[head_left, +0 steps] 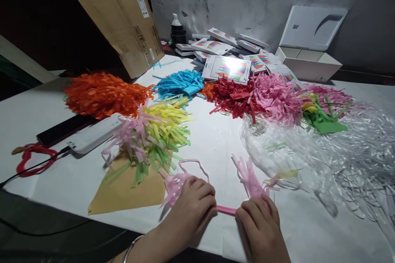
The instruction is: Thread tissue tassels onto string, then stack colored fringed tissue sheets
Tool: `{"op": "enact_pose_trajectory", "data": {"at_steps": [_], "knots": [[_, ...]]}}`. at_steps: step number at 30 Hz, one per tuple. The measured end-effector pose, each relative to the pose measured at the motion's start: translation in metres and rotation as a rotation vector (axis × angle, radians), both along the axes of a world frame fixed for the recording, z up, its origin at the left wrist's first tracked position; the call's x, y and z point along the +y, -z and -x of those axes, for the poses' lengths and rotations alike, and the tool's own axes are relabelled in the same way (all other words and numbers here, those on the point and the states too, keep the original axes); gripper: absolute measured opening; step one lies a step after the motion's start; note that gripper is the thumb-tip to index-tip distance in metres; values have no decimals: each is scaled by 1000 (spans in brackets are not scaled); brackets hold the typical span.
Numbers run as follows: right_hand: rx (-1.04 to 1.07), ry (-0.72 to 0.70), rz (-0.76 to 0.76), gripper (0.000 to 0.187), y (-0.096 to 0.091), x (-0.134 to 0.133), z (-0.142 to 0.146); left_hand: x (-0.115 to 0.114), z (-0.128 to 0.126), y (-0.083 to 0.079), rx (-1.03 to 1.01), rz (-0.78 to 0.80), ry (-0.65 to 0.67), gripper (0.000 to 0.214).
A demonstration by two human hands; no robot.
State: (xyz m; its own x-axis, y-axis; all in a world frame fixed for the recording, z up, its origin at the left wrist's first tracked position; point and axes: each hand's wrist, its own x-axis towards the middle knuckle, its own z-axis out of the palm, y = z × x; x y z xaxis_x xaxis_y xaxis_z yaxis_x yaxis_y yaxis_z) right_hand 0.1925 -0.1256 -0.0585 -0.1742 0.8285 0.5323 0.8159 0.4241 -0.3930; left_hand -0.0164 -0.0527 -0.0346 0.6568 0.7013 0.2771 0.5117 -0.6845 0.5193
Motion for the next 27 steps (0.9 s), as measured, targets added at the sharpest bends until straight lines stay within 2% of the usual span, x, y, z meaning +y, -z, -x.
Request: {"op": "enact_pose_trajectory", "data": {"at_steps": [4,7,12,17,19,22,24,27], "knots": [[15,124,36,21,-1,0,8,-4,-9,-8,189,5,-78,16],[6,193,27,19,0,1,13,-5,-15,-11,291,-90,-123,15],[-8,124,2,25,3,2,15,-1,-18,-5,281,-307,110,14],[11,83,-41,31,2,5,17,3,-21,8,253,-370,156,22],[-3,64,-57,29,0,8,18,6,-22,10,206,-268,115,19],[-72,33,-92,29,-4,12,17,8,-21,4,86,19,43,14],[-91,3,-138,31,-9,14,14,8,-18,-5,-2,248,46,19],[-70,-64,-209,30,-23,12,5,6,-15,-19,-177,709,72,22]]}}
